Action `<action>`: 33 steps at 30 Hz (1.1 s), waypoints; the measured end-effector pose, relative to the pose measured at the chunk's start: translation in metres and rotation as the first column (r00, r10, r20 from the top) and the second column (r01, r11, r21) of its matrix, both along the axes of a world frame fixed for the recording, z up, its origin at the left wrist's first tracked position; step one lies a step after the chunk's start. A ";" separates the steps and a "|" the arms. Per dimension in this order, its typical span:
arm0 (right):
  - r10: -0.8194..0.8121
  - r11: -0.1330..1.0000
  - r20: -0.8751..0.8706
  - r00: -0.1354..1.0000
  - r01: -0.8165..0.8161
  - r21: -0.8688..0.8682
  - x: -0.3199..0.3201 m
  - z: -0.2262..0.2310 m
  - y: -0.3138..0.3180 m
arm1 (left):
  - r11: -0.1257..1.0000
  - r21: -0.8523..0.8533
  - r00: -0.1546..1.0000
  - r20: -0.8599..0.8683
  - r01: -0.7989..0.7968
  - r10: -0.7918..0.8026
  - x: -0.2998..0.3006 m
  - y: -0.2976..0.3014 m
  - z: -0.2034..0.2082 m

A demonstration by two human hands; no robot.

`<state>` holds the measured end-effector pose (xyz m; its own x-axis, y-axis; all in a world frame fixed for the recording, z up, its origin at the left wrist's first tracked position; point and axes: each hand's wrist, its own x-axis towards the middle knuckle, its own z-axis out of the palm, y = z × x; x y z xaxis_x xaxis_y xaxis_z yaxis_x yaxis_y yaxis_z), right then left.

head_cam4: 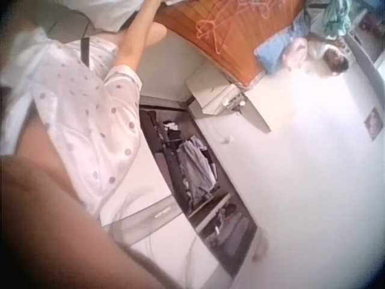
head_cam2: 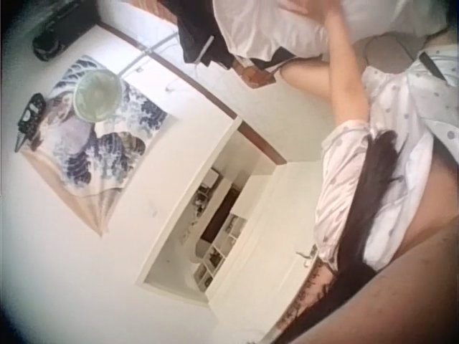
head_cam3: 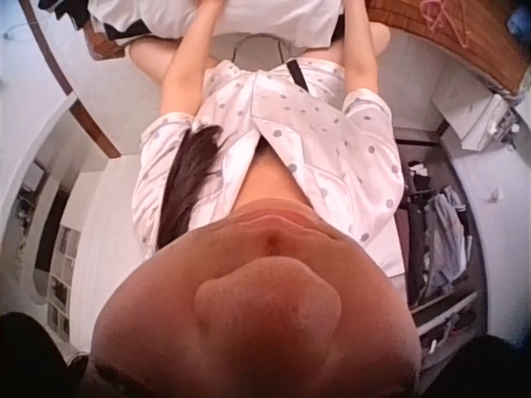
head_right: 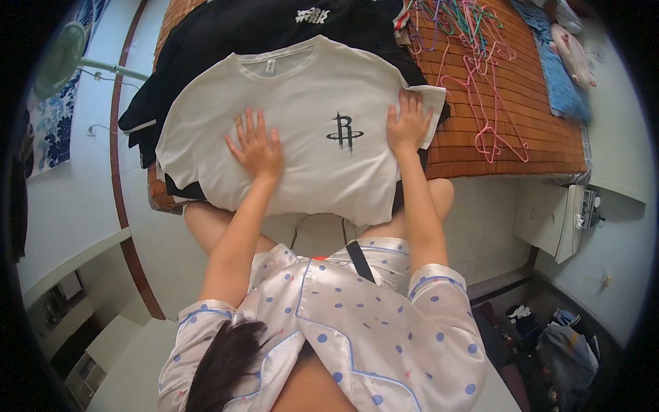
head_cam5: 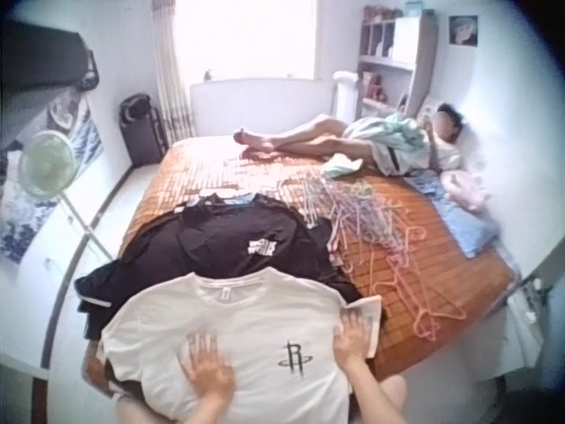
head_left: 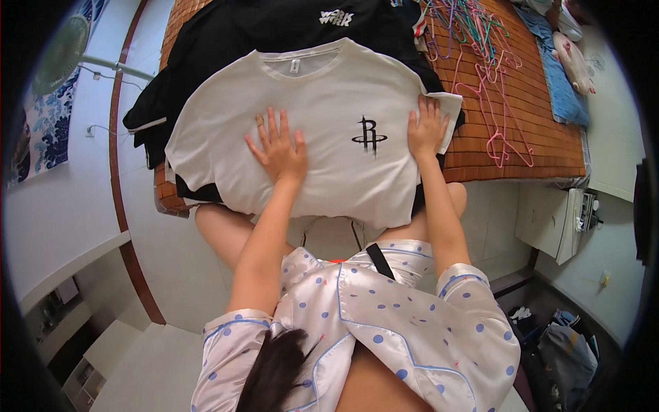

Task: The person picks up shirts from a pile on a bed, places each shirt onto a pink plastic hanger, and then hangs the shirts inside a closet.

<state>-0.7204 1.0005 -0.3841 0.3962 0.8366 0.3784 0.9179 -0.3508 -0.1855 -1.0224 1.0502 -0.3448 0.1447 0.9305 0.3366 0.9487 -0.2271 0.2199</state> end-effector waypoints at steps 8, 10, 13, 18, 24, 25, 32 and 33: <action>-0.027 1.000 -0.035 0.999 0.027 0.005 -0.007 0.003 0.000 | 0.999 0.045 0.998 -0.060 0.007 -0.004 -0.004 0.004 -0.007; -0.044 0.999 -0.031 0.999 0.044 0.015 -0.006 0.002 0.002 | 0.998 0.064 0.998 -0.066 0.003 0.001 -0.005 0.004 -0.009; -0.037 0.999 -0.050 0.998 0.037 0.012 -0.007 0.001 0.005 | 0.995 0.098 0.997 -0.082 0.009 -0.001 -0.005 0.007 -0.012; -0.021 0.999 -0.074 0.997 0.024 0.038 0.005 -0.001 0.006 | 0.995 0.100 0.996 -0.088 0.016 -0.007 0.004 0.016 -0.016; 0.139 0.978 -0.614 0.777 -0.012 0.207 0.051 0.033 -0.012 | 0.895 0.116 0.872 0.202 0.431 -0.446 0.092 0.007 0.018; 0.136 0.938 -0.552 0.823 0.073 0.340 0.068 0.033 -0.010 | 0.838 0.133 0.825 0.150 0.529 -0.544 0.115 0.003 0.022; -0.050 0.839 -0.858 0.511 0.487 0.241 0.223 0.029 -0.006 | 0.695 -0.095 0.692 -0.066 0.713 -0.719 0.204 -0.055 -0.003; -0.041 0.820 -0.914 0.403 0.536 0.200 0.224 0.034 0.002 | 0.715 -0.143 0.713 -0.078 0.684 -0.697 0.199 -0.056 -0.001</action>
